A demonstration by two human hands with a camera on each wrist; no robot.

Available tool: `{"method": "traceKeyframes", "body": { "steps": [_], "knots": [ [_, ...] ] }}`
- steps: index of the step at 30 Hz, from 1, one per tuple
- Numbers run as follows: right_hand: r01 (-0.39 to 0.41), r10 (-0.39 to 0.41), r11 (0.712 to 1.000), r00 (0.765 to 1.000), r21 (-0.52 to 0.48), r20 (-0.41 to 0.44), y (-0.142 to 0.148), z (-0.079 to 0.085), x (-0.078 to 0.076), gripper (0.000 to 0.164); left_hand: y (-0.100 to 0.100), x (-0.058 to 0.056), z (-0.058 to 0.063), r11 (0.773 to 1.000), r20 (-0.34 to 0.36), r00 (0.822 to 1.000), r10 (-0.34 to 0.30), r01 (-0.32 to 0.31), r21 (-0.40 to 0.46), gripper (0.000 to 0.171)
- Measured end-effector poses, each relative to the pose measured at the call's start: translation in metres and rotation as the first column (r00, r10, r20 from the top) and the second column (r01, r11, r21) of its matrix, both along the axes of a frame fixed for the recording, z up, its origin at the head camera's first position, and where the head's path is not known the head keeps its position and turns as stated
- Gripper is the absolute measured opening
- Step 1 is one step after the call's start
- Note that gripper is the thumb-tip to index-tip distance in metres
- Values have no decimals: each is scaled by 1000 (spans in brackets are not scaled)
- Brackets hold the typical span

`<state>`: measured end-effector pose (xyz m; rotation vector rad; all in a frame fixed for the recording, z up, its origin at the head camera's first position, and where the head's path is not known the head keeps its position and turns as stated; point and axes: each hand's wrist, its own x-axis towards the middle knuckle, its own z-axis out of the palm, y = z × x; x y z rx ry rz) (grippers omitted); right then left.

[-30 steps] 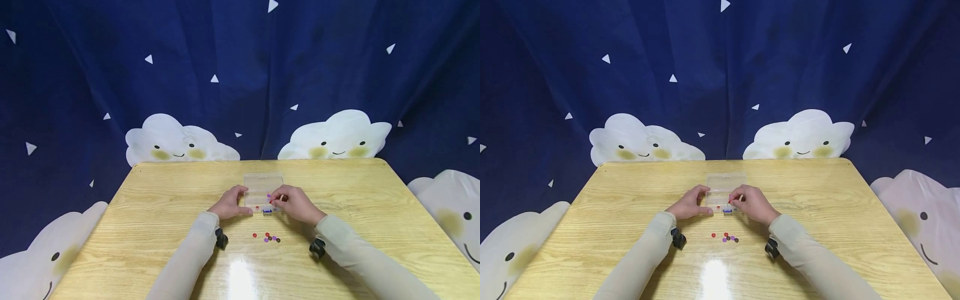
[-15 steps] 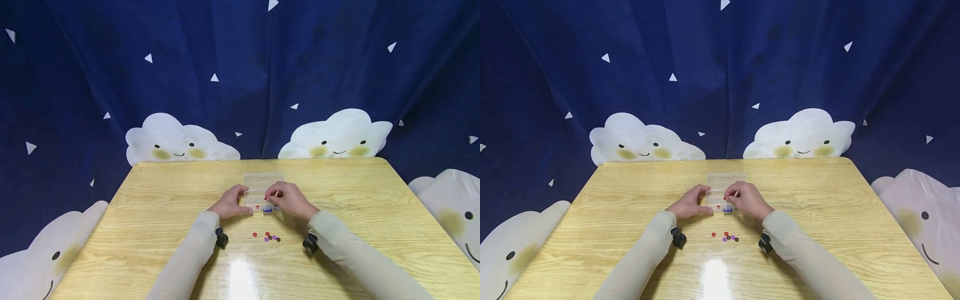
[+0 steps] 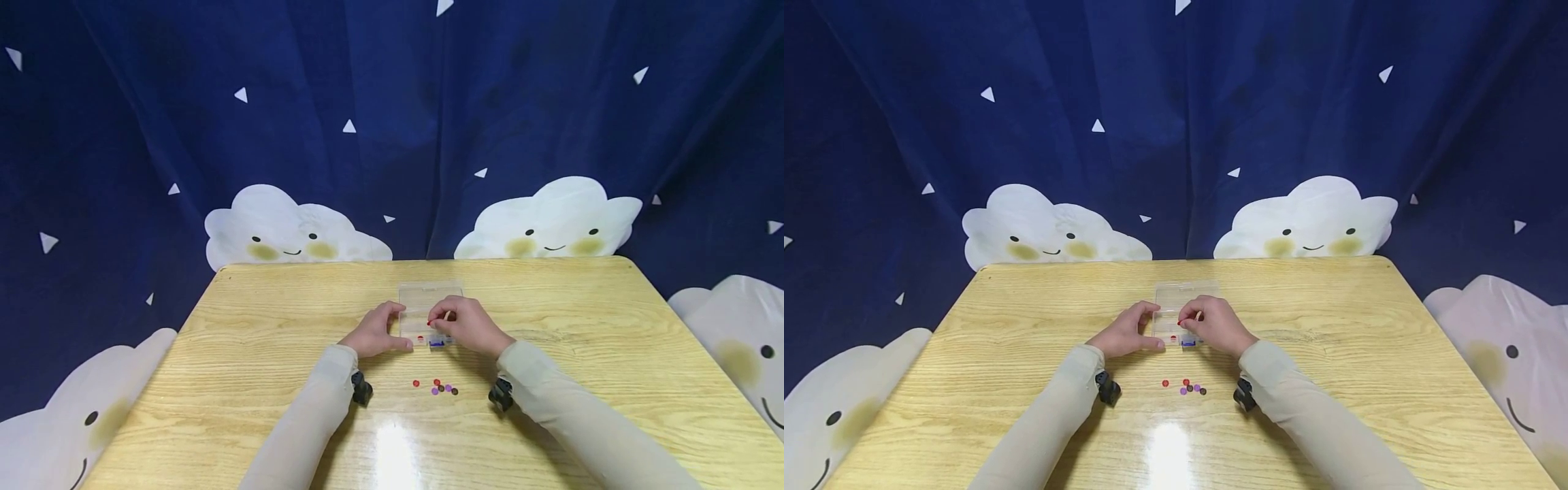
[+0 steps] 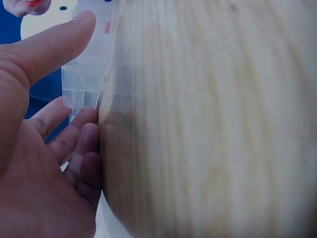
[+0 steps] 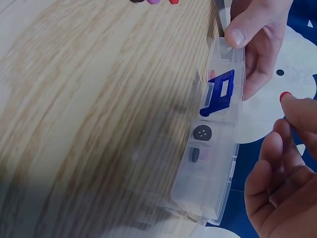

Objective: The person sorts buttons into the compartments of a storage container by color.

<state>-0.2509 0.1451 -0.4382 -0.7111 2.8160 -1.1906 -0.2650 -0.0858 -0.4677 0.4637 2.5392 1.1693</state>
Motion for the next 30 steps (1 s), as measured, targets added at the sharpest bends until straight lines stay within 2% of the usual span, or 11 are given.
{"method": "traceKeyframes", "body": {
  "steps": [14, 20, 30],
  "knots": [
    [-15, 15, 1000, 1000, -13, 4, -4, -1, 0, 10, 0, 1, -2, 1000, 4, 1000, 7, -7, 2, 79],
    [-28, 28, 1000, 1000, -6, -9, -7, -6, -3, 11, -1, 1, -5, 1000, 3, 1000, 9, -9, -4, 80],
    [-41, 41, 999, 999, 16, -8, -11, -2, -6, 11, 0, 1, -1, 1000, -2, 1000, -5, 5, 4, 79]
  ]
}}
